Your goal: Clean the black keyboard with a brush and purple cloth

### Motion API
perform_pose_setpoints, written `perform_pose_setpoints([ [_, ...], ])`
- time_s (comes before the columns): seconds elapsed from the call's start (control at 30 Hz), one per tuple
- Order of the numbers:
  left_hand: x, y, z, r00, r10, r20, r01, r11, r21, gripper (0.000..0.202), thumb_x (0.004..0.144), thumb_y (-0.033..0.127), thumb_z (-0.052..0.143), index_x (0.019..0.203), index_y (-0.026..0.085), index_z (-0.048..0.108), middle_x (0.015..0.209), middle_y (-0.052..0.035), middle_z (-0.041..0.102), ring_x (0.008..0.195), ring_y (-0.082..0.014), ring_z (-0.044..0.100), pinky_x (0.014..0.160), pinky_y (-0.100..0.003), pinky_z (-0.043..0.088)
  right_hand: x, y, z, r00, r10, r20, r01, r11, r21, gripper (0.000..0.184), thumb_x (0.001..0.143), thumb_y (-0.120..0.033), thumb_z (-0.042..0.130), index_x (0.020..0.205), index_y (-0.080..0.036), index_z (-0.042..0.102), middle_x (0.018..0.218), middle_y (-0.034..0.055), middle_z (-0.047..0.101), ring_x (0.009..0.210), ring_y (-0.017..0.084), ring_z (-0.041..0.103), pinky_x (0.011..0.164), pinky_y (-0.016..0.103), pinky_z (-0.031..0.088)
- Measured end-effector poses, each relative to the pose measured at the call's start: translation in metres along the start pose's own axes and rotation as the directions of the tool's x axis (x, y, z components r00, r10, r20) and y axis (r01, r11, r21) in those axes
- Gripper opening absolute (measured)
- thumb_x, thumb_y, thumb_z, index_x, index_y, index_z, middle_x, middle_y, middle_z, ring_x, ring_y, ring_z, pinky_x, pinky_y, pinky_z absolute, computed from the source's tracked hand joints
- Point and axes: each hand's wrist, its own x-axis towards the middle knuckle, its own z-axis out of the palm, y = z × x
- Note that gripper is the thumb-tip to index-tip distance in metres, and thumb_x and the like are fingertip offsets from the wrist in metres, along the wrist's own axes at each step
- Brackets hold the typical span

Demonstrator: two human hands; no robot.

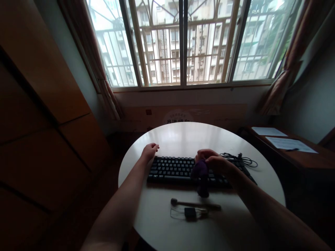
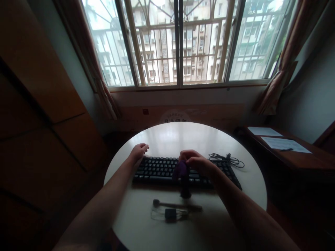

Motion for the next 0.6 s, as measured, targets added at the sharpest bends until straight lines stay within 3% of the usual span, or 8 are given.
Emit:
perform_pose_setpoints([
  [0.1, -0.006, 0.013, -0.002, 0.996, 0.083, -0.028, -0.079, 0.992, 0.100, 0.030, 0.081, 0.040, 0.049, 0.078, 0.017, 0.069, 0.073, -0.0042, 0.068, 0.071, -0.0177, 0.061, 0.064, -0.026, 0.043, 0.001, 0.004, -0.006, 0.993, -0.062, -0.103, 0.068, 0.997, 0.048, 0.016, 0.071, -0.029, 0.059, 0.069, -0.018, 0.048, 0.070, 0.0008, 0.052, 0.063, 0.015, 0.047, 0.056, 0.025, 0.036],
  [0.2, -0.017, 0.034, -0.002, 0.983, 0.185, -0.019, -0.179, 0.969, 0.171, 0.031, 0.082, 0.041, 0.049, 0.081, 0.019, 0.070, 0.075, -0.0032, 0.069, 0.072, -0.0177, 0.061, 0.066, -0.026, 0.043, 0.000, -0.001, -0.005, 0.994, -0.028, -0.101, 0.012, 0.988, -0.152, 0.016, 0.073, -0.029, 0.061, 0.071, -0.017, 0.051, 0.069, -0.0005, 0.050, 0.064, 0.014, 0.046, 0.057, 0.024, 0.036],
  [0.27, -0.025, 0.048, -0.002, 0.975, 0.222, 0.016, -0.221, 0.955, 0.197, 0.030, 0.083, 0.040, 0.050, 0.082, 0.019, 0.071, 0.076, -0.0030, 0.070, 0.072, -0.0176, 0.061, 0.066, -0.026, 0.043, 0.000, -0.007, 0.000, 0.997, 0.079, -0.008, -0.077, 0.937, -0.341, 0.017, 0.072, -0.029, 0.064, 0.072, -0.016, 0.053, 0.069, -0.0013, 0.049, 0.065, 0.013, 0.046, 0.058, 0.024, 0.036],
  [0.37, -0.032, 0.061, 0.000, 0.965, 0.254, 0.071, -0.263, 0.938, 0.224, 0.029, 0.083, 0.039, 0.051, 0.085, 0.018, 0.071, 0.079, -0.0032, 0.071, 0.074, -0.0177, 0.061, 0.068, -0.026, 0.043, 0.000, -0.013, 0.014, 0.947, 0.286, 0.147, -0.146, 0.790, -0.596, 0.015, 0.073, -0.025, 0.063, 0.071, -0.015, 0.053, 0.069, -0.0024, 0.049, 0.064, 0.011, 0.044, 0.057, 0.023, 0.035],
  [0.43, -0.033, 0.062, 0.001, 0.970, 0.232, 0.067, -0.241, 0.939, 0.244, 0.028, 0.082, 0.038, 0.052, 0.084, 0.018, 0.072, 0.080, -0.0038, 0.071, 0.076, -0.0180, 0.061, 0.068, -0.026, 0.042, 0.000, -0.015, 0.027, 0.902, 0.390, 0.185, -0.139, 0.669, -0.730, 0.008, 0.074, -0.021, 0.060, 0.075, -0.015, 0.055, 0.069, -0.0032, 0.050, 0.062, 0.009, 0.044, 0.055, 0.021, 0.034],
  [0.5, -0.032, 0.059, 0.001, 0.980, 0.192, 0.043, -0.197, 0.950, 0.244, 0.027, 0.082, 0.036, 0.052, 0.083, 0.018, 0.072, 0.081, -0.0043, 0.071, 0.077, -0.0181, 0.061, 0.068, -0.026, 0.042, -0.001, -0.015, 0.039, 0.883, 0.436, 0.172, -0.098, 0.530, -0.842, 0.006, 0.074, -0.019, 0.059, 0.079, -0.015, 0.059, 0.068, -0.0038, 0.053, 0.060, 0.009, 0.044, 0.054, 0.021, 0.032],
  [0.6, -0.027, 0.053, 0.001, 0.992, 0.126, 0.020, -0.128, 0.966, 0.223, 0.028, 0.082, 0.036, 0.051, 0.082, 0.017, 0.072, 0.081, -0.0048, 0.071, 0.076, -0.0180, 0.061, 0.067, -0.025, 0.042, -0.004, -0.013, 0.051, 0.896, 0.430, 0.114, -0.032, 0.317, -0.948, 0.008, 0.073, -0.018, 0.061, 0.080, -0.016, 0.064, 0.067, -0.0034, 0.057, 0.057, 0.009, 0.044, 0.053, 0.022, 0.030],
])
